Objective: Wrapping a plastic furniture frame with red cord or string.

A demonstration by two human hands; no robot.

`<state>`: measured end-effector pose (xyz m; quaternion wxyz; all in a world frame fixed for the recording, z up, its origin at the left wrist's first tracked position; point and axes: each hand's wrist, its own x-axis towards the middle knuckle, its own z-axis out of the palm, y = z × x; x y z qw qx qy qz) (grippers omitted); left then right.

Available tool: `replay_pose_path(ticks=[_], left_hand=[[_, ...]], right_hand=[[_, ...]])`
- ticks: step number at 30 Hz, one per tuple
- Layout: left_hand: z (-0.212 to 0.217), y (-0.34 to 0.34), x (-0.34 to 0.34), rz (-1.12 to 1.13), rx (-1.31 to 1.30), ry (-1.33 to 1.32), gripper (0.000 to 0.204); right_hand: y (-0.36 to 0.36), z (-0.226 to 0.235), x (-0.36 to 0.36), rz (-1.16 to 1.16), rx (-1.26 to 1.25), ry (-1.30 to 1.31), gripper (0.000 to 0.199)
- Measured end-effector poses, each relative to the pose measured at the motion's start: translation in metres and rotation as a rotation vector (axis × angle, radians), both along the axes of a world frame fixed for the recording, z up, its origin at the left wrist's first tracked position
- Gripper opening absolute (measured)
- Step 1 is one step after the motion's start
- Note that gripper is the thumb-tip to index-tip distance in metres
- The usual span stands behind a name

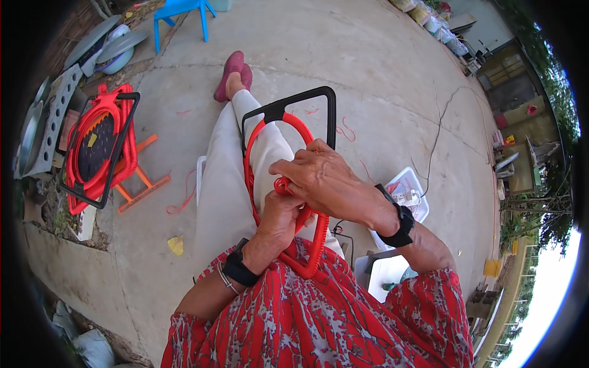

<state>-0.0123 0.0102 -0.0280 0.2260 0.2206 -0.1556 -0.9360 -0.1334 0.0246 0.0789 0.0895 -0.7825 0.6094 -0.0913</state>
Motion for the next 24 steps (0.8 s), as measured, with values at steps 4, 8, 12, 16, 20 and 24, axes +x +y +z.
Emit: replay_pose_path(ticks=[4,8,12,16,20,24], left_hand=[[0.009,0.0,-0.001,-0.022,-0.014,-0.069,0.014],[0.013,0.0,-0.004,-0.023,-0.035,-0.049,0.025],[0.014,0.0,-0.003,-0.027,-0.02,-0.029,0.028],[0.015,-0.002,-0.001,-0.03,-0.019,-0.067,0.022],[0.007,-0.001,0.004,0.027,-0.059,-0.035,0.021],[0.003,0.0,0.0,-0.006,-0.051,-0.055,0.022]], right_hand=[[-0.003,-0.018,-0.002,-0.075,-0.25,-0.017,0.021],[0.003,-0.019,-0.003,-0.227,-0.358,-0.195,0.018],[0.006,-0.016,-0.001,-0.309,-0.441,-0.292,0.017],[-0.008,0.001,-0.008,-0.177,-0.003,0.067,0.02],[-0.007,0.001,-0.008,0.034,-0.08,-0.052,0.022],[-0.013,0.003,-0.01,0.105,0.001,0.037,0.021]])
